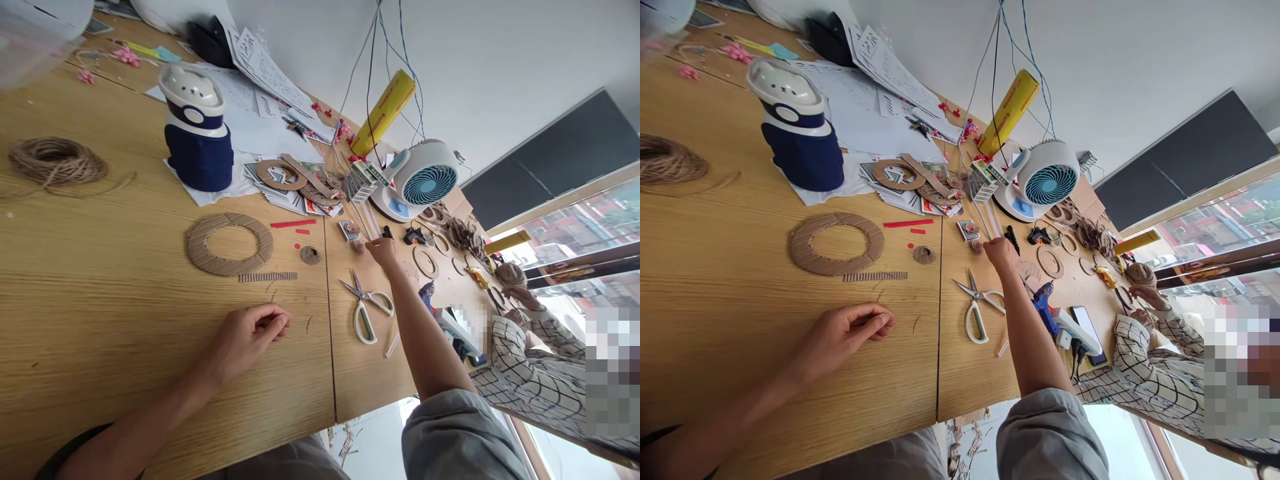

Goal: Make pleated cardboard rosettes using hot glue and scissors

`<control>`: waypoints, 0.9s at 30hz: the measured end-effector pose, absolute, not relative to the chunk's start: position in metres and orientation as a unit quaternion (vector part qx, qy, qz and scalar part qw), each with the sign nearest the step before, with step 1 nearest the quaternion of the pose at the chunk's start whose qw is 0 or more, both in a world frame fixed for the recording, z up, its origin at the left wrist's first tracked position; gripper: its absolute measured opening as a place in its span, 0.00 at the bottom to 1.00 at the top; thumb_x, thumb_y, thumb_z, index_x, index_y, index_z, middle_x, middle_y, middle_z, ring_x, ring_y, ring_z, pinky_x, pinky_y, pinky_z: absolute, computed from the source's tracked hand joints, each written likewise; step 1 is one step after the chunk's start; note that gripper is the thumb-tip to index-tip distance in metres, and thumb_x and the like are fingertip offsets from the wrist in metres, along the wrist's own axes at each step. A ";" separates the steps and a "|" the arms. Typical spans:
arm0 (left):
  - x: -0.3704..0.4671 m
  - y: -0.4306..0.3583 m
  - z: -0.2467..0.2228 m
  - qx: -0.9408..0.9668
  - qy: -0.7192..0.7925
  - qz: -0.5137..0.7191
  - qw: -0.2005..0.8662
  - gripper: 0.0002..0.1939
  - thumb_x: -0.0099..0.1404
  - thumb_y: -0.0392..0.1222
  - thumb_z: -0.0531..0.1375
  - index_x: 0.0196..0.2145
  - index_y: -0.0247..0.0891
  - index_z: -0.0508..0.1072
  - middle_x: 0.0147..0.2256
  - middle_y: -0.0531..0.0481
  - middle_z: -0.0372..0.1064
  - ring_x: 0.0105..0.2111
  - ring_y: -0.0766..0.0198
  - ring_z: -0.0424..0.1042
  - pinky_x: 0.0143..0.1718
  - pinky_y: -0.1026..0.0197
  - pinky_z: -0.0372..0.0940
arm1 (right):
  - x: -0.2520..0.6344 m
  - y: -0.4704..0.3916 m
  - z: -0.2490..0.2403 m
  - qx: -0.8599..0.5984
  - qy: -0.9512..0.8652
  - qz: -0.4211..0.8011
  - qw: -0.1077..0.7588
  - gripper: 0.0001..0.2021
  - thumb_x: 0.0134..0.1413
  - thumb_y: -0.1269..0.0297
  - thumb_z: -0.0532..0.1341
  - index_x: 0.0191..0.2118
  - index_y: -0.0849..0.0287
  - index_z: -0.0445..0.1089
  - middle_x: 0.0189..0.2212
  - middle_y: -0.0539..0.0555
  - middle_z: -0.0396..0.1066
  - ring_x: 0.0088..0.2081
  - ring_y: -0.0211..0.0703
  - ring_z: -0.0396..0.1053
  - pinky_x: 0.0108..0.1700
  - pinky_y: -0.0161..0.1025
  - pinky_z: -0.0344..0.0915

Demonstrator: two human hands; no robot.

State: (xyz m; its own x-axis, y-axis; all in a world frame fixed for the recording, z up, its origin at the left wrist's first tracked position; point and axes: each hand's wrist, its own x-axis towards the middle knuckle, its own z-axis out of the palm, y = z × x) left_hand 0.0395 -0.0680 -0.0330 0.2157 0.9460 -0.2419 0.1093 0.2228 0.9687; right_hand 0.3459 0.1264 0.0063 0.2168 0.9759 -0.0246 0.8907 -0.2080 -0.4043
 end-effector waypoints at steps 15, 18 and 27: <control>0.028 -0.063 -0.015 0.356 0.502 0.577 0.538 0.20 0.69 0.54 0.61 0.28 0.37 0.80 0.28 0.49 0.78 0.24 0.65 0.74 0.28 0.64 0.73 | 0.221 0.064 -0.007 -0.564 -0.803 0.146 0.130 0.17 0.56 0.70 0.67 0.52 0.58 0.77 0.54 0.63 0.75 0.57 0.60 0.69 0.58 0.55 0.66; 0.023 -0.057 -0.016 0.313 0.495 0.636 0.503 0.17 0.70 0.50 0.61 0.29 0.37 0.80 0.29 0.49 0.78 0.24 0.66 0.74 0.27 0.64 0.72 | 0.220 0.063 -0.015 -0.560 -0.783 0.203 0.179 0.12 0.58 0.74 0.62 0.46 0.60 0.78 0.50 0.63 0.76 0.56 0.59 0.68 0.59 0.57 0.66; 0.021 -0.054 -0.032 0.352 0.504 0.575 0.540 0.18 0.65 0.52 0.67 0.49 0.41 0.81 0.43 0.48 0.80 0.38 0.62 0.79 0.41 0.61 0.76 | 0.211 0.037 -0.017 -0.436 -0.413 0.723 0.343 0.12 0.62 0.54 0.59 0.41 0.56 0.74 0.40 0.53 0.80 0.40 0.41 0.76 0.40 0.38 0.78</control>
State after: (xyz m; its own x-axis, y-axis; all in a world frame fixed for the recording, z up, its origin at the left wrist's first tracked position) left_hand 0.0215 -0.0545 -0.0325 -0.1692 0.9756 -0.1399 -0.2658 0.0915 0.9597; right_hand 0.2113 0.0373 -0.0174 -0.3848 0.8555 -0.3465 -0.1360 -0.4239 -0.8955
